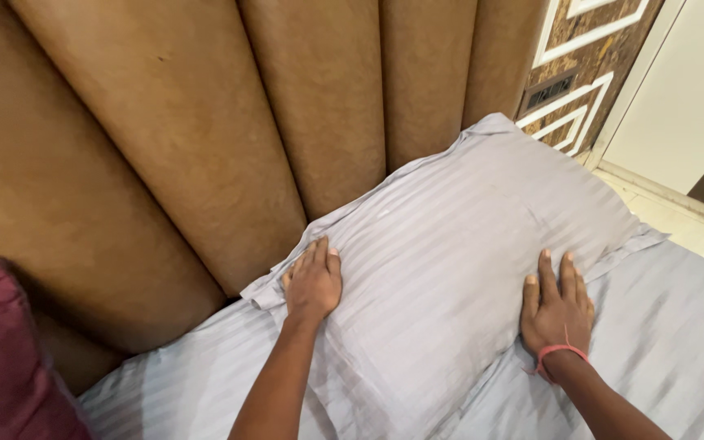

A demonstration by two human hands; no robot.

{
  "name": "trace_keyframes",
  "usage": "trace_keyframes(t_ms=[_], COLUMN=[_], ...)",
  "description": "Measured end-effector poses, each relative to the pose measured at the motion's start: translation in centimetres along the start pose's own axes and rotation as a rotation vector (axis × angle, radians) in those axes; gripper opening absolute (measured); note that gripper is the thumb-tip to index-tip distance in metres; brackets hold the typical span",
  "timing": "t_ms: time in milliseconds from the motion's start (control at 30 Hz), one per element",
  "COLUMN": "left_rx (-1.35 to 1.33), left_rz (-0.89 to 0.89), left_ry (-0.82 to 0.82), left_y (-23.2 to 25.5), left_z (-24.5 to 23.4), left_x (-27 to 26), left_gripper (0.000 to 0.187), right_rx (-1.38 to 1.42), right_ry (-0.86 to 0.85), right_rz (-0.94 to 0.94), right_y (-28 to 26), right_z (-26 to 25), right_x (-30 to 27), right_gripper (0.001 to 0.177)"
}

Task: The person arranges several pillows on a bed. They smooth a light-colored pillow, place a maroon decorative pillow, and then add a floral-patterned pillow, adjusting each to align against the headboard.

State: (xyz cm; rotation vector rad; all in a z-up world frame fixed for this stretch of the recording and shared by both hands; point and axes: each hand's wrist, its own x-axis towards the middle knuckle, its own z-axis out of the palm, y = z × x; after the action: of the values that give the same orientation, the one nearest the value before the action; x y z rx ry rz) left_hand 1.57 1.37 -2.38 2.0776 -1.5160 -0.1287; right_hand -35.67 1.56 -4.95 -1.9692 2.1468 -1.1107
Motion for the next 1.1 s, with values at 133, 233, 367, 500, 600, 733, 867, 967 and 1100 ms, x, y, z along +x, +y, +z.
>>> trace_keyframes(t_ms=[133,233,367,500,600,733,867,967,1100], left_rx=[0.095,0.142,0.096,-0.032,-0.125,-0.164,-0.170,-0.160,-0.162], left_rz=[-0.087,-0.114,0.011,-0.008,-0.092,-0.117,-0.092,-0.106,-0.096], left_ry=[-0.096,-0.050,0.060,0.052,-0.038,-0.052,0.014,0.051,0.101], left_y=[2.1,4.3,8.2,11.3,11.1,10.0,9.2,8.5,6.9], left_z=[-2.9,-4.6,-5.2,-5.0,-5.8,-6.1,-4.8,-4.1,-3.3], left_x=[-1.5,-3.4,-7.2,-10.4,-11.4,-11.1,-10.6,-9.5,-8.2], left_gripper=[0.058,0.057,0.057,0.059,0.060,0.063,0.065,0.066,0.064], right_rx=[0.060,0.074,0.068,0.214,0.143,0.029,-0.005,0.015,0.039], right_ry=[-0.058,-0.093,0.084,0.226,0.118,0.061,0.105,0.105,0.101], right_rz=[0.036,0.184,0.192,-0.174,-0.294,-0.328,-0.402,-0.459,-0.453], right_y=[1.9,1.2,-4.6,-12.3,-15.8,-16.6,-15.8,-15.0,-14.6], right_z=[-0.3,-0.5,-0.6,-0.8,-1.1,-0.8,-0.3,-0.4,-0.6], right_x=[0.0,0.3,-1.3,-4.5,-5.3,-6.3,-6.0,-5.8,-5.8], right_gripper=[0.057,0.051,0.048,0.052,0.054,0.056,0.059,0.059,0.055])
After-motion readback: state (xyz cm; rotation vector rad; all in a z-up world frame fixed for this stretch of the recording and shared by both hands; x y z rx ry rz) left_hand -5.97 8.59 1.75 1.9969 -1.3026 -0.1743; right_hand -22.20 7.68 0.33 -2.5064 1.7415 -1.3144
